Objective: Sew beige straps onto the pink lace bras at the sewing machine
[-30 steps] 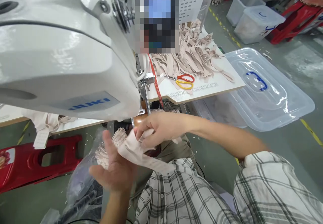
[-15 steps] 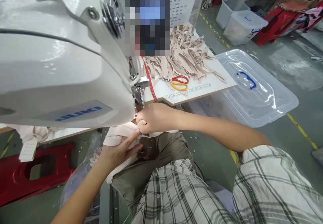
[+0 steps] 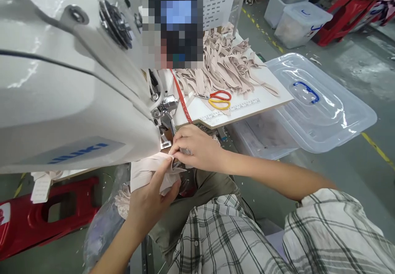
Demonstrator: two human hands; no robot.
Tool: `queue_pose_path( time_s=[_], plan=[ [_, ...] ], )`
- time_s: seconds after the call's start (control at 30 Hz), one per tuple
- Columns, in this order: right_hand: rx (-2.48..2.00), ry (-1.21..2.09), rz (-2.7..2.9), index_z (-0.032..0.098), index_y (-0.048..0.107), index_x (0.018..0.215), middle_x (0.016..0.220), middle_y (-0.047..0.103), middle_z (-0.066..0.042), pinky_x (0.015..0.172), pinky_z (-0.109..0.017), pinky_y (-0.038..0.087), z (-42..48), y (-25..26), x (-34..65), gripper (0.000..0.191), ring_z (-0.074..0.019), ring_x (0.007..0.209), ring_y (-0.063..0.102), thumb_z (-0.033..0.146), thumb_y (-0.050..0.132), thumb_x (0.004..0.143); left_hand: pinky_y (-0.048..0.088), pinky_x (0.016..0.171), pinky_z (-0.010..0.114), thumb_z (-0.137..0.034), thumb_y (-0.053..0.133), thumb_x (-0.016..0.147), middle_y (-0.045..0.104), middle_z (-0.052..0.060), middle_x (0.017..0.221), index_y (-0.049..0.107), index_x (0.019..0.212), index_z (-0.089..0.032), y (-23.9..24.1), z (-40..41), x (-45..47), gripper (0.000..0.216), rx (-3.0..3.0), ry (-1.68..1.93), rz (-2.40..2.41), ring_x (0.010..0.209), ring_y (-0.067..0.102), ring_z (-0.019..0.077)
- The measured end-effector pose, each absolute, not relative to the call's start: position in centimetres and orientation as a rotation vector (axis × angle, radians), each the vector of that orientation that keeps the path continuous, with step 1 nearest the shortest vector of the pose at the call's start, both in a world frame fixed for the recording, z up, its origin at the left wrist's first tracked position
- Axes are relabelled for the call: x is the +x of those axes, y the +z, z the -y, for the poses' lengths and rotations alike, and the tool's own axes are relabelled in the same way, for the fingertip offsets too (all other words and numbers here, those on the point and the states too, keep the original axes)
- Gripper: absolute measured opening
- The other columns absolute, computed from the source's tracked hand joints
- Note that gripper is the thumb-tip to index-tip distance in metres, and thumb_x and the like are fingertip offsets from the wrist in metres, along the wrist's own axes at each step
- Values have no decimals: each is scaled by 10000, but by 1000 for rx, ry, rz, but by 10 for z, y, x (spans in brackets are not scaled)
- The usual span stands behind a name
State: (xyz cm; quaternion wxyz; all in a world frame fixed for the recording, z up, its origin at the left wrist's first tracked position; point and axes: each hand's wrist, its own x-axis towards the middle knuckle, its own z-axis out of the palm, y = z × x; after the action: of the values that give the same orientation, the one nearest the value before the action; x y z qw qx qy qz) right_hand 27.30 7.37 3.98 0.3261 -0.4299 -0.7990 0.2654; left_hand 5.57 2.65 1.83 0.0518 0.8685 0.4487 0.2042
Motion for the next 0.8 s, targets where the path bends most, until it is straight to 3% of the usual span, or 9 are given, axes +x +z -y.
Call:
queue_pose_path(
  time_s=[0.2,0.37,0.53,0.67,0.73,0.8],
  plan=[
    [-1038,495,2071,216,713,957,1011,685,-59,922,-360,475,-67,31,275,171,-184,1020,589,233,545,932,563,726,337,-315,610,901,722,113,1164,483,1422,-235,20,-18,70,542,2713,658,-1494,958,705,282],
    [-850,115,2153,249,675,1055,965,722,-26,988,-379,454,-62,17,278,276,-171,1060,608,120,485,901,555,630,290,-346,585,914,711,121,1183,444,1456,-219,25,-17,62,574,2672,589,-1465,912,712,263],
    [-900,51,2187,262,697,944,873,714,-9,1018,-402,422,-66,24,278,261,-190,1056,589,102,507,863,568,780,348,-264,590,908,717,116,1148,510,1396,-246,28,-40,39,495,2919,596,-1071,938,703,272],
    [-1015,384,2066,242,707,945,920,654,-46,917,-372,472,-59,24,277,269,-188,986,588,116,478,880,569,807,395,-239,660,855,731,115,1041,610,1307,-254,26,-48,40,454,3039,653,-1136,900,705,295],
    [-1123,755,1868,224,654,1114,917,619,-47,793,-326,508,-58,19,275,257,-163,844,594,215,474,931,561,868,407,-251,645,865,730,111,1038,608,1321,-248,26,-43,46,458,2973,626,-1218,932,699,294],
    [-1205,1062,1652,204,516,1304,926,606,-42,695,-294,514,-63,13,271,374,-144,732,575,346,463,962,555,893,414,-264,621,882,724,109,1099,586,1353,-258,28,-35,55,472,2896,598,-1308,988,685,305]
  ],
)
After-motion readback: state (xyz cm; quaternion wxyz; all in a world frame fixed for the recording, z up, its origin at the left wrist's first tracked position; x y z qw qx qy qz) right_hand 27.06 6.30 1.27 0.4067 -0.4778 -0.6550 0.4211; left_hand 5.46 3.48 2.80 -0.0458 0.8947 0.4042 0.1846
